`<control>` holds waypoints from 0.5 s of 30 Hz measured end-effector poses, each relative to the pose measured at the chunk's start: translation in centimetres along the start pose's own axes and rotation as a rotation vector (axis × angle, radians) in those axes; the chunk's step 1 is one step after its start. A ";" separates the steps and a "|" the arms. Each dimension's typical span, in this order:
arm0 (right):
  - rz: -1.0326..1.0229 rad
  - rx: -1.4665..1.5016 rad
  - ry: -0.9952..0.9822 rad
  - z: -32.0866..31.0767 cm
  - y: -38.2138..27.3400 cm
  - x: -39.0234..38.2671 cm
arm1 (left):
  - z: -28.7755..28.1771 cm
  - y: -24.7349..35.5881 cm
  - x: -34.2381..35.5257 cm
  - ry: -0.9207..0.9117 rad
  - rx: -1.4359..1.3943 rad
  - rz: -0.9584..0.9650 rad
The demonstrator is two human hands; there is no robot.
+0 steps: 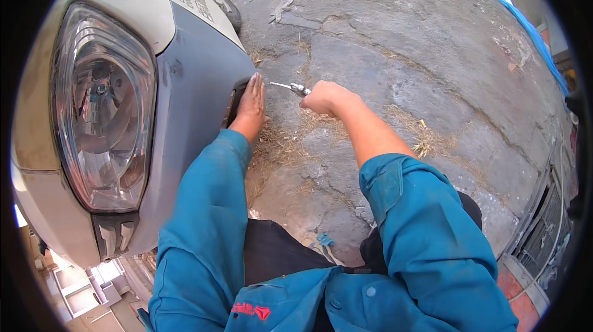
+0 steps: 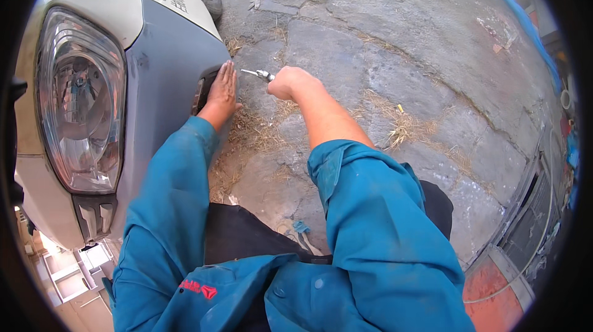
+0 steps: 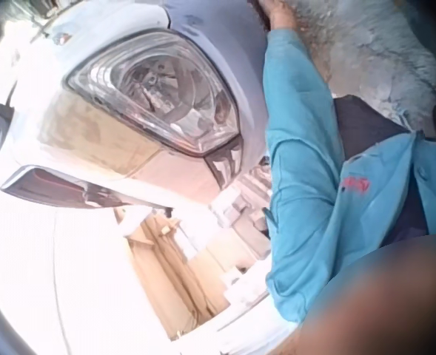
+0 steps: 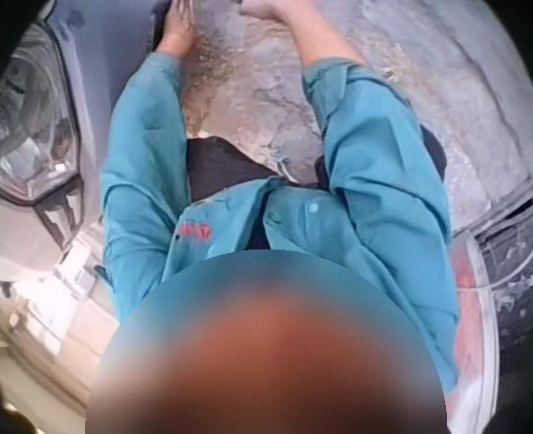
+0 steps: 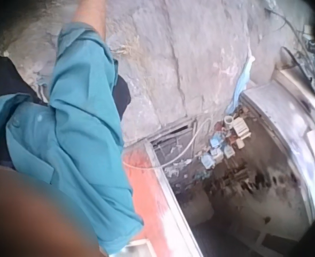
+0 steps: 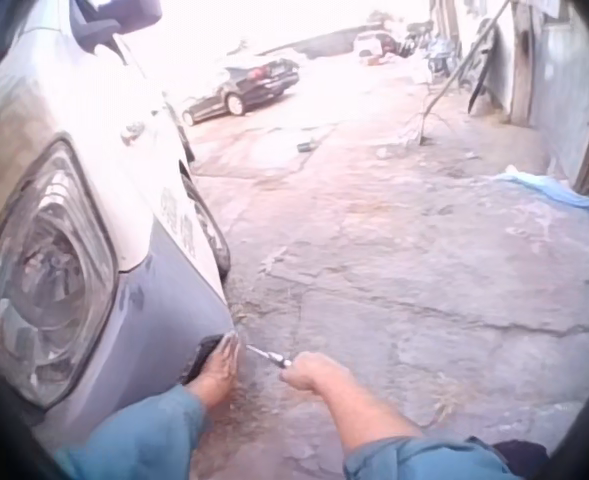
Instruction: The person uses a pneumatic screwdriver to remove screws from the front bumper of a white car. They work around the grille, fog light, and headlight areas, systematically detaching fasteners to loosen the bumper.
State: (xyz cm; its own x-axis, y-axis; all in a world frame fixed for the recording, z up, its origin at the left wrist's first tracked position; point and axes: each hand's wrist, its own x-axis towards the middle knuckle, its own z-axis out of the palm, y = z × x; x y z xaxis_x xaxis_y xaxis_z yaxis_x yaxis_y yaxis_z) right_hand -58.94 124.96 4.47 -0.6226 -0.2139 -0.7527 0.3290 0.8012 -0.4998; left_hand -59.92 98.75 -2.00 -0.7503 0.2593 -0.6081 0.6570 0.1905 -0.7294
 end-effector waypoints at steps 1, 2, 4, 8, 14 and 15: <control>0.001 0.004 0.015 -0.2 0.1 0.0 | -0.6 -0.7 1.2 -0.062 0.007 0.000; 0.007 0.009 0.029 -0.4 0.2 0.1 | -1.1 -1.2 2.1 -0.101 0.032 0.018; -0.018 0.059 0.017 -1.1 0.7 0.2 | -1.6 -1.4 2.6 -0.118 0.028 0.011; -0.233 0.138 -0.071 -1.7 1.3 0.7 | -0.3 0.2 -0.6 0.016 -0.058 0.021; -0.122 0.036 -0.140 -2.0 0.5 0.3 | 1.7 0.6 -7.6 -0.012 -0.057 0.211; -0.145 0.032 -0.149 -2.1 0.1 0.1 | 1.4 -0.3 -8.6 0.014 0.057 0.179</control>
State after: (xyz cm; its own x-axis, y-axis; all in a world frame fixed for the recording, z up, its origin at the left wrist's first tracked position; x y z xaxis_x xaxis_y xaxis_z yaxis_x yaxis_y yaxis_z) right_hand -60.45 126.21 5.24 -0.5537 -0.4077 -0.7260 0.2678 0.7384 -0.6189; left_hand -53.75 95.18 3.03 -0.6202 0.2976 -0.7258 0.7746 0.0863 -0.6265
